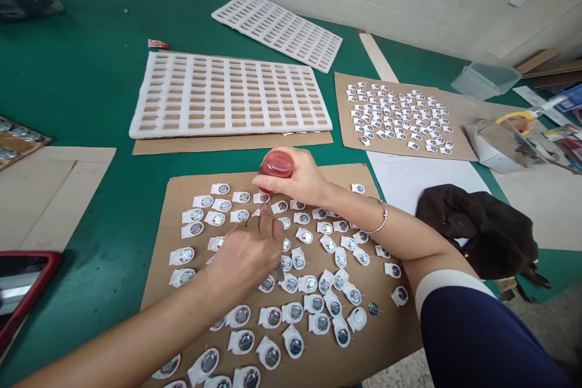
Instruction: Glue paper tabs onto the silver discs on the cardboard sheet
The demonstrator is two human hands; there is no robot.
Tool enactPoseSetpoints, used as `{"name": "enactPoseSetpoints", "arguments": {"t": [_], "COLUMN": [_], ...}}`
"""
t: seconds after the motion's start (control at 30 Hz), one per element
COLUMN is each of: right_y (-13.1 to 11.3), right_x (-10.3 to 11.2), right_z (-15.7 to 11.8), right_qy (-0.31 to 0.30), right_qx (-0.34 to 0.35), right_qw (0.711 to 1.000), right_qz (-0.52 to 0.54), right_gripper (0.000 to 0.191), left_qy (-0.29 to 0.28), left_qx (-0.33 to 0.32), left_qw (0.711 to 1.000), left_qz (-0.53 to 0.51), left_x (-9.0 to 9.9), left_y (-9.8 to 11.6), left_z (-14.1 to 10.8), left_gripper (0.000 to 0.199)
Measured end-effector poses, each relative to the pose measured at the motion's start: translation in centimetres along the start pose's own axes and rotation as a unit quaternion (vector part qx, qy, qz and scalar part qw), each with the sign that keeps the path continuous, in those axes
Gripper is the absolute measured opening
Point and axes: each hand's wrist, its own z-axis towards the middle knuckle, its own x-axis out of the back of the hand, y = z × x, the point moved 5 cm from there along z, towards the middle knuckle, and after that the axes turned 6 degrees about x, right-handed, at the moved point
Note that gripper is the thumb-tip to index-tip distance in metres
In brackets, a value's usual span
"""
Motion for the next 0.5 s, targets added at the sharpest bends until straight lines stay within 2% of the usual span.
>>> {"name": "enactPoseSetpoints", "arguments": {"t": [0.27,0.5], "right_y": [0.17,0.11], "right_x": [0.29,0.31], "right_z": [0.08,0.12], "right_qy": [0.011,0.001], "right_qx": [-0.005,-0.005], "right_qw": [1.000,1.000], "right_qz": [-0.008,-0.007], "right_gripper": [0.029,0.028], "left_qy": [-0.020,-0.030], "left_qx": [-0.002,-0.001], "left_qw": [1.000,1.000], "left_qz": [-0.005,-0.010], "left_x": [0.74,0.55], "left_y": [-0.25,-0.42], "left_z": [0.45,0.38], "left_gripper": [0.034,0.035]}}
